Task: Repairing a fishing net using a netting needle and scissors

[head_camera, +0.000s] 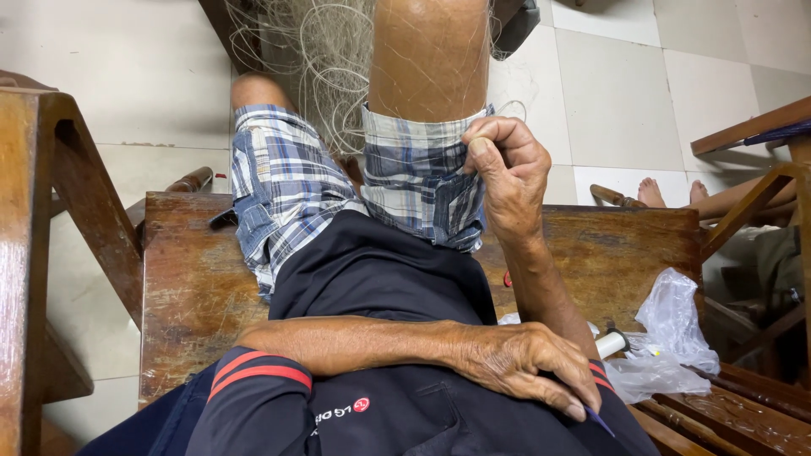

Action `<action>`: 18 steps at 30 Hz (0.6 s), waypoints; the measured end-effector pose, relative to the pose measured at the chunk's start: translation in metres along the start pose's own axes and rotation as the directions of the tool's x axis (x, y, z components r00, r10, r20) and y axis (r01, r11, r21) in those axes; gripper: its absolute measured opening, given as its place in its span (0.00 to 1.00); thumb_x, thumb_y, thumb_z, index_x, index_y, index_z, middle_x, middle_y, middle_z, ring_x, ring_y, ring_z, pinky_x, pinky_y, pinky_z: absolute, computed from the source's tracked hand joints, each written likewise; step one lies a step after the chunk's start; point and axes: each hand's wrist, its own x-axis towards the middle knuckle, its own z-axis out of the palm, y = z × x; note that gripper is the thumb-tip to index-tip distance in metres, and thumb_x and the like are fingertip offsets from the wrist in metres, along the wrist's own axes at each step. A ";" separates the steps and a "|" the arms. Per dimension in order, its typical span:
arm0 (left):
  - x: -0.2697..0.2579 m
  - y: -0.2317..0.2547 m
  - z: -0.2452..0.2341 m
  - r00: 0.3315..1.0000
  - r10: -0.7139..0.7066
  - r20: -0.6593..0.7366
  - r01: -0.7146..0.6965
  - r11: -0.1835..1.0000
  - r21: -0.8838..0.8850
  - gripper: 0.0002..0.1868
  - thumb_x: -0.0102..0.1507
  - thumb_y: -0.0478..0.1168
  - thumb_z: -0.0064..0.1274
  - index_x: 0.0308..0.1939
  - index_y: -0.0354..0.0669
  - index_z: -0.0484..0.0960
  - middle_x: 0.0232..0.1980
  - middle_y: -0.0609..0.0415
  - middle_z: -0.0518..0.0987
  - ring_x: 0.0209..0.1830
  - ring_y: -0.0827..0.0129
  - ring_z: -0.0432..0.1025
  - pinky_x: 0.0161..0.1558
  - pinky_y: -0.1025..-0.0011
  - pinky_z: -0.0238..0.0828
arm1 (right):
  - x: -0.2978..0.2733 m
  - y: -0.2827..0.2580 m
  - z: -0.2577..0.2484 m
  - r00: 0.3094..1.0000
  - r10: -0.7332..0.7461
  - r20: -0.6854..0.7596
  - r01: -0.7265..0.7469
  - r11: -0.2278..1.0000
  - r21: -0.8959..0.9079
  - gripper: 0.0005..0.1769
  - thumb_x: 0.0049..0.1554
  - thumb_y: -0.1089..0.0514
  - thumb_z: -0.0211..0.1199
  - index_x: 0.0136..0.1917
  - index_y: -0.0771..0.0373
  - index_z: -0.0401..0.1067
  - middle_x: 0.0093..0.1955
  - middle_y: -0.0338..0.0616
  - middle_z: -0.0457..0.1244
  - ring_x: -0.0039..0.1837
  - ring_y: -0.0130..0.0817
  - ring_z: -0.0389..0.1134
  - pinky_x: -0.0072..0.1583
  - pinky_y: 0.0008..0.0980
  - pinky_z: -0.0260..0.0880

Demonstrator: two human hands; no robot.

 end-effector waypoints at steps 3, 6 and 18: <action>-0.004 -0.005 -0.006 1.000 0.012 -0.006 -0.012 0.999 0.051 0.16 0.82 0.50 0.61 0.71 0.51 0.88 0.66 0.54 0.93 0.69 0.60 0.89 0.80 0.62 0.86 | 0.007 0.003 0.000 0.999 -0.024 0.022 0.024 0.999 -0.020 0.11 0.76 0.54 0.69 0.56 0.63 0.76 0.54 0.47 0.69 0.46 0.28 0.68 0.56 0.27 0.73; -0.009 0.006 -0.022 0.999 0.004 -0.040 -0.001 0.998 0.068 0.15 0.82 0.47 0.61 0.70 0.49 0.89 0.67 0.50 0.92 0.70 0.60 0.89 0.78 0.63 0.88 | 0.011 0.005 -0.001 1.000 0.019 0.015 -0.019 1.000 -0.013 0.08 0.76 0.57 0.68 0.56 0.62 0.76 0.56 0.48 0.70 0.46 0.27 0.69 0.55 0.25 0.75; -0.016 0.072 -0.045 0.969 0.215 -0.122 -0.122 0.846 0.519 0.16 0.88 0.48 0.50 0.70 0.44 0.86 0.58 0.51 0.91 0.55 0.53 0.88 0.57 0.54 0.81 | 0.016 0.006 0.002 0.998 0.049 0.029 -0.051 0.997 0.059 0.07 0.76 0.57 0.68 0.56 0.61 0.76 0.56 0.46 0.70 0.43 0.27 0.69 0.52 0.24 0.72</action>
